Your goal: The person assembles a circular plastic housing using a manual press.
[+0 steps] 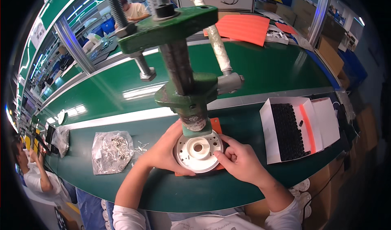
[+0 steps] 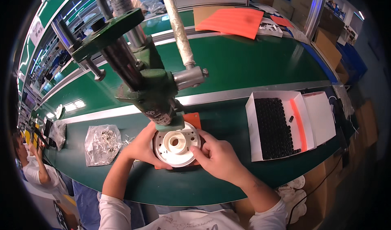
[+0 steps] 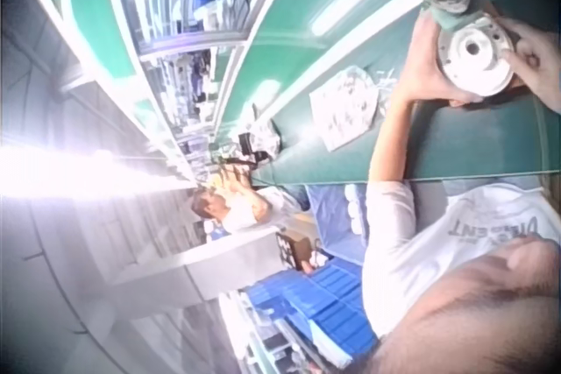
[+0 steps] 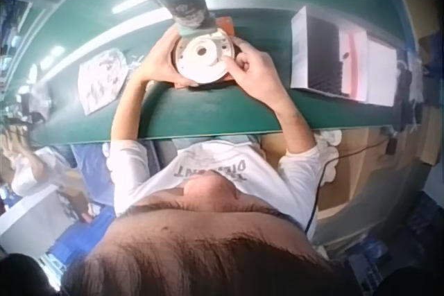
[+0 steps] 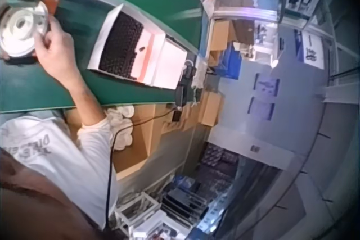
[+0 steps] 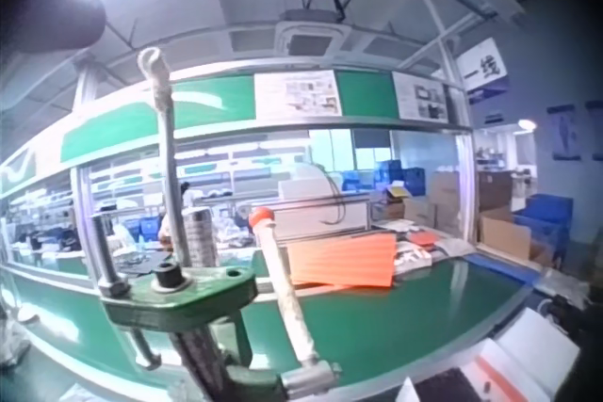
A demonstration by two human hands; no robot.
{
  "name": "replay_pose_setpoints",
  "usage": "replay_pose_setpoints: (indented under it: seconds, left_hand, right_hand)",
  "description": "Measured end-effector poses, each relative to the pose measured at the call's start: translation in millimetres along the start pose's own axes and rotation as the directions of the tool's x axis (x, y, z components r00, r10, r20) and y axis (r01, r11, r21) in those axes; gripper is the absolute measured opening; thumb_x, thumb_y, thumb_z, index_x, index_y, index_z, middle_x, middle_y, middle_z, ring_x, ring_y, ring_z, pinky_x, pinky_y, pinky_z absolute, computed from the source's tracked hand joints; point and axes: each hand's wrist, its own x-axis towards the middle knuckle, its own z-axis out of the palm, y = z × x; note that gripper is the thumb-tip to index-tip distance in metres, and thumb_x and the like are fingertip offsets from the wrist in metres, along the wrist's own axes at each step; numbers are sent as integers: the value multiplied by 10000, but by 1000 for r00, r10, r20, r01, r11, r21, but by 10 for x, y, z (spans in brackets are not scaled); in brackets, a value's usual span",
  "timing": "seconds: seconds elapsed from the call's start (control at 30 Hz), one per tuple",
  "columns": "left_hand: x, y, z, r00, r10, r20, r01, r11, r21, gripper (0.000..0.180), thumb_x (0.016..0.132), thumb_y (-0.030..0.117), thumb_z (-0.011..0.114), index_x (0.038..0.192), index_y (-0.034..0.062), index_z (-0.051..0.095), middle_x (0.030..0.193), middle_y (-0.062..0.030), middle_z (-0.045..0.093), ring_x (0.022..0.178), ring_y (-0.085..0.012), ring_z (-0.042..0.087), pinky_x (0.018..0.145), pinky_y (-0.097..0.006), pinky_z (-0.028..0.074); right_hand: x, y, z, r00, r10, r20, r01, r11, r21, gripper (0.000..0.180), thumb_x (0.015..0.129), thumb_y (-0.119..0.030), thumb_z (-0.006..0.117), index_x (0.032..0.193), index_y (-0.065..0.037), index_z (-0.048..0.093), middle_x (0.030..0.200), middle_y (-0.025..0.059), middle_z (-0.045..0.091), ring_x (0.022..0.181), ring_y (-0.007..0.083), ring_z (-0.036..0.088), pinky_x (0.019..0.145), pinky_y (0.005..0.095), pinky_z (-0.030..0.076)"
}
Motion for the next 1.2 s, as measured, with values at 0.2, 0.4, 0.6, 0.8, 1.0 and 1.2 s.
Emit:
replay_pose_setpoints:
  seconds: [0.2, 0.4, 0.6, 0.8, 1.0, 1.2]
  left_hand:
    - [86, 97, -138, 993, -8, 119, -19, 974, 224, 1205, 540, 326, 1019, 1553, 20, 443, 1596, -223, 419, 1531, -408, 337, 1256, -478, 269]
    - [-4, 158, 54, 998, -24, -57, 33, 985, 167, 1228, 551, 402, 1019, 1556, 9, 432, 1581, -230, 443, 1517, -448, 368, 1259, -547, 263]
    - [-129, 113, 182, 994, -5, -106, 47, 916, 397, 1217, 584, 416, 996, 1567, 4, 408, 1560, -217, 489, 1471, -434, 455, 1250, -612, 244]
    - [-110, 196, 239, 986, -30, -164, 91, 920, 382, 1220, 603, 402, 975, 1583, 1, 368, 1551, -199, 505, 1494, -426, 424, 1274, -626, 147]
    - [-234, 74, 261, 974, -99, -203, 148, 959, 242, 1270, 603, 396, 976, 1614, -2, 318, 1541, -186, 517, 1492, -397, 430, 1275, -601, 153]
    - [-211, 52, 309, 970, -104, -219, 148, 970, 193, 1316, 583, 373, 991, 1620, -27, 286, 1511, -207, 537, 1446, -381, 471, 1266, -561, 190]
  right_hand:
    - [-17, 46, 8, 992, -95, -86, 70, 965, -254, 623, 962, -334, 758, 1440, 20, 571, 608, 72, 652, 505, 256, 660, 521, 352, 508]
    - [-49, 8, -62, 995, -97, -15, 88, 950, -300, 716, 899, -414, 810, 1452, -24, 577, 603, 70, 645, 536, 255, 688, 541, 357, 538]
    - [-71, 9, -80, 992, -125, -12, 111, 922, -371, 727, 866, -467, 828, 1419, -45, 616, 608, 59, 654, 559, 250, 700, 556, 356, 549]
    - [-126, -92, -195, 902, -317, -293, 244, 934, -261, 628, 824, -309, 897, 1334, -13, 682, 560, -1, 568, 455, 107, 541, 479, 267, 437]
    - [189, -719, -544, 737, -395, -548, 505, 861, 58, 383, 1010, -146, 674, 1341, 42, 635, 947, 1, 678, 834, 39, 593, 680, 200, 441]
    - [1223, -1244, -835, 740, -393, -547, 536, 835, 125, 573, 1043, -384, 608, 1414, 50, 569, 1226, 135, 672, 1124, 172, 620, 932, 330, 509]
